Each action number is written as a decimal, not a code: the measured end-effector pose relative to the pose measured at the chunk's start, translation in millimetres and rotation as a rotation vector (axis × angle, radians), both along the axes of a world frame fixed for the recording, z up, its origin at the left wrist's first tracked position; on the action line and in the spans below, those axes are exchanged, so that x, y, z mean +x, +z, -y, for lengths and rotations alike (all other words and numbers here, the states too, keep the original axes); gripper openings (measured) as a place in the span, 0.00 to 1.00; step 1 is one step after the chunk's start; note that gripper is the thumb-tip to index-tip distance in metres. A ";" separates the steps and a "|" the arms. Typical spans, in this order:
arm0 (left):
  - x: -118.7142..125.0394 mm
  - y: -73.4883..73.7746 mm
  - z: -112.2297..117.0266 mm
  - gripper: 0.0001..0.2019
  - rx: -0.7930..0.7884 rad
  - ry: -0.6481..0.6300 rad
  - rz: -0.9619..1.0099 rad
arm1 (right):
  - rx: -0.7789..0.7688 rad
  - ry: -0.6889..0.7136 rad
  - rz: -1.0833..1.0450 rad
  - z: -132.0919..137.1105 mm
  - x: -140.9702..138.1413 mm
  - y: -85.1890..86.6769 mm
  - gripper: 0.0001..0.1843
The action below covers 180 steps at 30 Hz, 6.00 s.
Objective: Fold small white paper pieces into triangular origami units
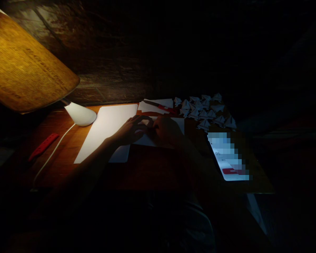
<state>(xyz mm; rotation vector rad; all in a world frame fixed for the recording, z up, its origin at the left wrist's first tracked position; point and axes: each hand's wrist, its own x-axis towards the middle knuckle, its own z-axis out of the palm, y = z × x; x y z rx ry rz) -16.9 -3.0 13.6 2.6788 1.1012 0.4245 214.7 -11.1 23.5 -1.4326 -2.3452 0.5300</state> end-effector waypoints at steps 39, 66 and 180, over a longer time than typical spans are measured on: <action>0.6 4.6 1.9 0.13 0.050 -0.030 -0.122 | -0.023 0.144 0.206 -0.9 21.1 21.0 0.23; 5.2 -4.4 -2.0 0.28 0.033 -0.069 -0.172 | -0.131 0.122 0.436 25.7 9.1 42.0 0.19; 3.9 -15.4 0.7 0.08 0.041 -0.162 0.324 | 0.058 0.089 -0.204 -12.2 3.7 -7.7 0.13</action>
